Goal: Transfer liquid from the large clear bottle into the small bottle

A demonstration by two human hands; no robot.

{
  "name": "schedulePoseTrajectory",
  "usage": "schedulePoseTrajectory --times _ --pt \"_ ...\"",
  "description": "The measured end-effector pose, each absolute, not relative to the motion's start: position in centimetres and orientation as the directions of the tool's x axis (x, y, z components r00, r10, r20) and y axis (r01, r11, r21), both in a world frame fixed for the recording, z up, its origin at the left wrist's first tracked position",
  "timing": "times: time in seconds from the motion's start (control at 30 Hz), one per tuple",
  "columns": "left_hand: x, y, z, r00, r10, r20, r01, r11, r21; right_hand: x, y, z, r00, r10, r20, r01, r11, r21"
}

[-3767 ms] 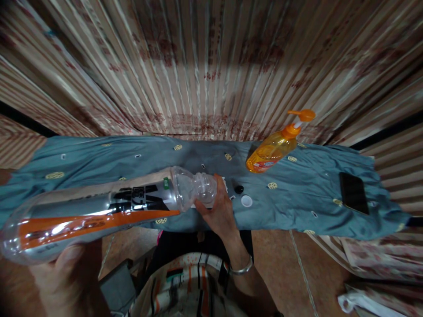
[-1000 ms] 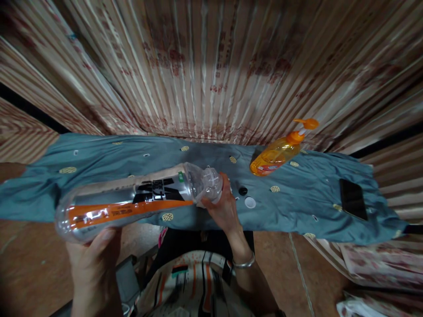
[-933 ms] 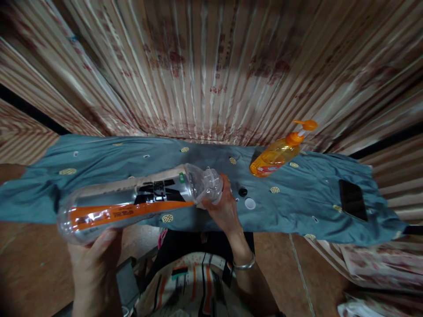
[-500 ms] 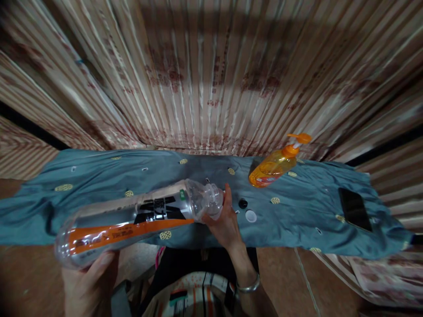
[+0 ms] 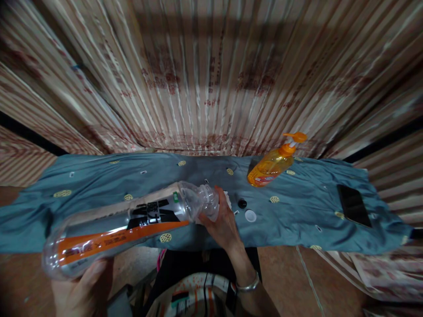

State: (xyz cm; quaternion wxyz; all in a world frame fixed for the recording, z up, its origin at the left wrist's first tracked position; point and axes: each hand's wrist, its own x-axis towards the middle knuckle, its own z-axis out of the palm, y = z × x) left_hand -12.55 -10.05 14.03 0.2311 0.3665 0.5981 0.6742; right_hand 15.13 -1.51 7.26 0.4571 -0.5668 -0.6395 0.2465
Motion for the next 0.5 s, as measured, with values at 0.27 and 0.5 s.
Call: schedulePoseTrajectory --times 0.27,0.5 --pt "-12.2 -9.8 14.4 -0.673 0.727 0.139 0.039 -0.153 0.987 15.1 -1.7 7.2 0.049 0.948 0.314 0.501 0.248 -0.829" --pt "-12.8 -10.9 13.2 -0.715 0.694 0.085 0.05 -0.071 0.996 14.7 -1.7 7.5 0.062 0.934 0.353 0.52 0.272 -0.81"
